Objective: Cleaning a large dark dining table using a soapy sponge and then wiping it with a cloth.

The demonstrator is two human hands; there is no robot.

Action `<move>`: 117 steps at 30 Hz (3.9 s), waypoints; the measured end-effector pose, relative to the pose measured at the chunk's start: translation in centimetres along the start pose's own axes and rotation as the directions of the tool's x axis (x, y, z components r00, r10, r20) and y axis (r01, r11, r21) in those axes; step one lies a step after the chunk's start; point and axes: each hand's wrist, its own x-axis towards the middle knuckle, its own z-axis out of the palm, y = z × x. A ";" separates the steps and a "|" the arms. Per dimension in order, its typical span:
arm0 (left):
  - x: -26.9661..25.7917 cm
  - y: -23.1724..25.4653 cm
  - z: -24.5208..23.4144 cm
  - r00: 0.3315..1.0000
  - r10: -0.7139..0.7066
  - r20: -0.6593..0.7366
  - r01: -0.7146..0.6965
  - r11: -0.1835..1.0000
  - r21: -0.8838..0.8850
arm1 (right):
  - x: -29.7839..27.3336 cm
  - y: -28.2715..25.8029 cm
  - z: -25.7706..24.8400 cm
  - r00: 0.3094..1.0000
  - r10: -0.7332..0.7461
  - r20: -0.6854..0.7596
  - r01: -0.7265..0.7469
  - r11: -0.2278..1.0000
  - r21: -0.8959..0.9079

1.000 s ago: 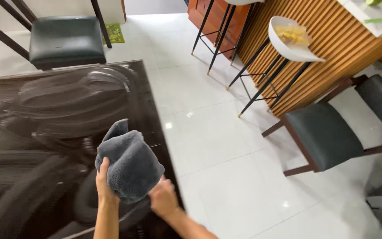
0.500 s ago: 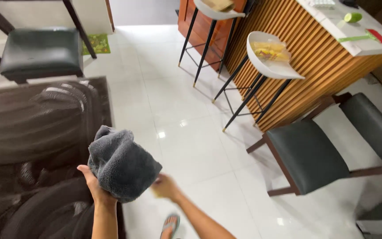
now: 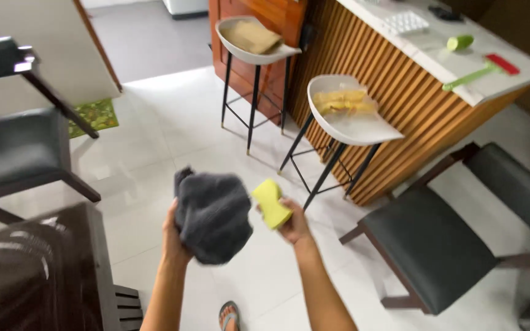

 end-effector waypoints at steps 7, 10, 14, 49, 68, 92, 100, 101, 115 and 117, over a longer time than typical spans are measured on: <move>7.4 0.8 15.6 0.945 -0.272 0.184 0.281 0.959 -0.028 | 8.4 -11.7 -10.7 0.930 -0.138 -0.342 0.113 0.989 -0.090; 11.9 -1.3 19.7 0.940 -0.293 0.176 0.287 0.956 0.055 | 12.4 -17.6 -15.4 0.801 -0.444 -0.402 0.195 0.828 -0.526; 17.4 -4.7 24.1 0.954 -0.258 0.153 0.230 0.957 0.174 | 18.6 -25.7 -20.2 0.633 -0.718 -0.288 0.037 0.400 -0.916; 4.0 8.7 2.0 0.636 0.656 -0.407 -0.575 0.754 0.317 | 33.3 -0.3 14.4 0.741 0.296 0.602 0.410 0.510 -0.756; -21.9 18.9 -17.2 0.158 0.706 -0.690 -0.272 0.703 0.657 | 28.3 28.0 41.3 0.324 0.750 0.577 0.852 0.033 -0.522; -14.3 13.1 -40.1 0.466 0.161 -0.870 0.527 0.739 0.419 | 27.6 54.8 28.6 0.796 0.601 -0.064 0.357 -0.553 -0.753; -5.7 16.6 -33.7 0.303 0.326 -0.895 0.844 0.344 0.411 | 28.7 62.7 33.6 0.885 0.355 0.300 0.465 -0.680 -0.567; -4.9 17.8 -33.3 0.295 0.323 -0.899 0.844 0.353 0.403 | 29.7 64.1 34.5 0.880 0.364 0.304 0.474 -0.679 -0.560; -3.7 11.7 -30.8 0.035 0.056 -0.998 0.922 0.383 0.054 | 14.5 71.1 36.4 0.192 0.831 0.522 0.981 -0.182 -0.071; -6.6 9.5 -30.7 -0.040 0.001 -0.999 0.897 0.440 -0.035 | 8.3 71.1 35.7 0.106 0.859 0.501 0.994 -0.100 -0.037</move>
